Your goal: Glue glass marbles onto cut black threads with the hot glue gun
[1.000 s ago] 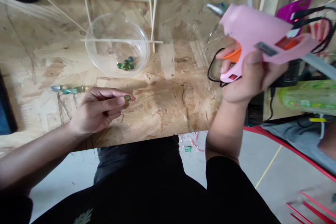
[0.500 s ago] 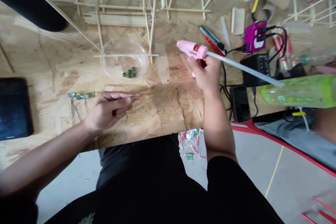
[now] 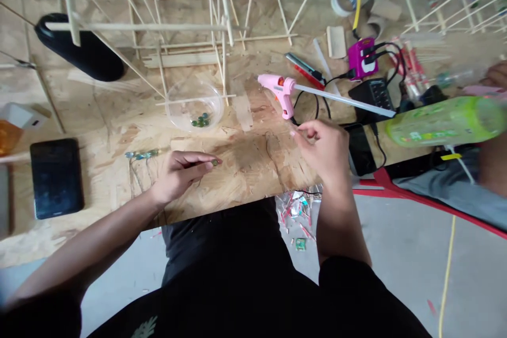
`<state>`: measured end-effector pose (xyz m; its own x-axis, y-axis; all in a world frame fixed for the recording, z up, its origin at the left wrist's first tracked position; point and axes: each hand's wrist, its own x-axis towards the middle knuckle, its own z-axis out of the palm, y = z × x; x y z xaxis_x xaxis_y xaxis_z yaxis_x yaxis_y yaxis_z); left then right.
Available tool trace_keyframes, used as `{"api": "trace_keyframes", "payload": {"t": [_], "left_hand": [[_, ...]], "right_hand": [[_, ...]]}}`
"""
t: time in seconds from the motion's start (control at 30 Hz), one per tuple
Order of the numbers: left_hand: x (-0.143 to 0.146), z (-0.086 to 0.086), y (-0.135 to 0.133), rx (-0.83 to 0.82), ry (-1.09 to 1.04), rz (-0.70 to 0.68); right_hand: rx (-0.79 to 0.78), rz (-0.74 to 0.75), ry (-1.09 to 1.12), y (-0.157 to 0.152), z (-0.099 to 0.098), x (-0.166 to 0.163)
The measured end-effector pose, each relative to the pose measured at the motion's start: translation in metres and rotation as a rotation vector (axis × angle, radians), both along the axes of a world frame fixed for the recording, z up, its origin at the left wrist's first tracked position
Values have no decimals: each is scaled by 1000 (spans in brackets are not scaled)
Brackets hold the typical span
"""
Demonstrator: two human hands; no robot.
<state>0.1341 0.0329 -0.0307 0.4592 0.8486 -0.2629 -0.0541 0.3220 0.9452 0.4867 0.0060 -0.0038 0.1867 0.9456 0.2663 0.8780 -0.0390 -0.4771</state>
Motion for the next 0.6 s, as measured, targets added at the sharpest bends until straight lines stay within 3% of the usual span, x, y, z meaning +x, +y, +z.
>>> {"api": "trace_keyframes", "payload": {"t": [0.17,0.27,0.43,0.6], "left_hand": [[-4,30,0,402,207,-32],[-9,55,2,508,283,12],[-12,100,8,542,229,89],[11,147,15,385,-172,156]], "right_hand": [[37,466,134,-14,42,-40],[152,598,207,-5,75,-64],[249,675,535,12,115,-96],[351,883,737,35,130,-118]]}}
